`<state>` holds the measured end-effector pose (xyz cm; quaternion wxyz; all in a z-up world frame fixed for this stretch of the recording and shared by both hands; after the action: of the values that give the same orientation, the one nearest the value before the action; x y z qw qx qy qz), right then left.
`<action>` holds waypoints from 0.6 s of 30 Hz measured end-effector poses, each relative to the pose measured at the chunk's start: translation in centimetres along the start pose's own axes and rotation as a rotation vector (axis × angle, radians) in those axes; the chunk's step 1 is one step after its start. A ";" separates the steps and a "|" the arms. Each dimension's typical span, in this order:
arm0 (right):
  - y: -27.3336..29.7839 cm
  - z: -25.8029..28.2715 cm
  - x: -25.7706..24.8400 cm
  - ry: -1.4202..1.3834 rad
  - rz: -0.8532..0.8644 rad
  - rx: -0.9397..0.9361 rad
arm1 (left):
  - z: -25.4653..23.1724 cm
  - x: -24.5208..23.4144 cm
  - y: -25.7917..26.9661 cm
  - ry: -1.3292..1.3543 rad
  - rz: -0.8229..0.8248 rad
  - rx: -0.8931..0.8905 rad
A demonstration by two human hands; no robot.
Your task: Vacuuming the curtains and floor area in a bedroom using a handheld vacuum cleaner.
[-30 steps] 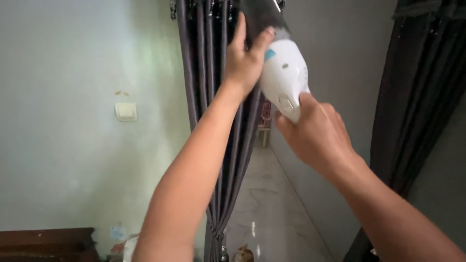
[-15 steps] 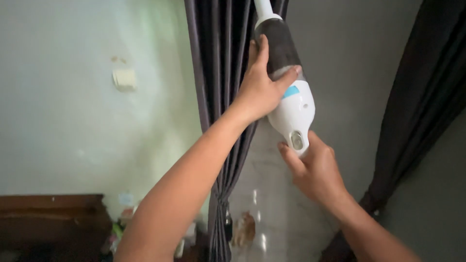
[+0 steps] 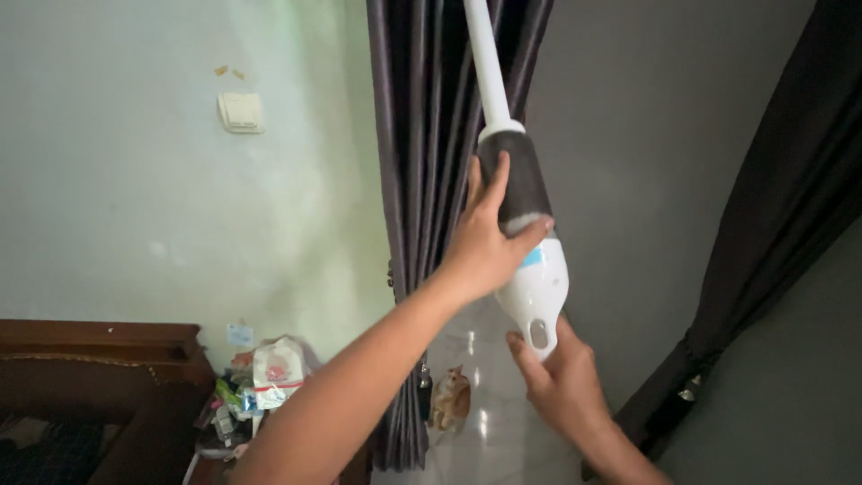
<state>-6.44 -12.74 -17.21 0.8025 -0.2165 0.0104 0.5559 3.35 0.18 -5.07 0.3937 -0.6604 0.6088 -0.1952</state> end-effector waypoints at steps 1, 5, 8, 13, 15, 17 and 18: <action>0.5 -0.7 0.1 0.019 0.002 0.054 | 0.2 0.0 0.7 0.002 0.020 -0.048; 2.4 -4.5 0.8 -0.065 0.038 0.101 | 1.2 0.3 3.6 0.036 0.012 -0.079; 4.0 -5.8 0.8 -0.045 0.045 0.049 | 1.2 0.3 6.0 0.036 0.001 -0.057; 7.1 -12.7 1.1 -0.060 0.036 0.132 | 2.7 0.8 10.4 0.001 0.029 -0.129; 8.1 -13.8 0.9 -0.104 0.025 0.049 | 2.7 0.9 12.0 0.007 0.045 -0.173; 9.3 -15.5 0.8 0.039 0.052 0.074 | 2.9 1.1 13.6 0.034 0.098 -0.289; 9.8 -16.9 0.8 0.044 0.054 0.078 | 3.2 1.4 14.4 0.037 0.098 -0.295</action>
<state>-11.16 -15.24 -35.99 0.7945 -0.1969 0.0555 0.5717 -3.39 0.44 -18.22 0.2904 -0.6770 0.6694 -0.0964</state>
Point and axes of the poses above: each hand's wrist, its own y-axis away from the middle knuckle, its own x-axis out of the palm, z = x × y, the point moved 8 cm from there along -y, towards the middle knuckle, and after that the axes turned 8 degrees about -z, right-handed, at the moved point
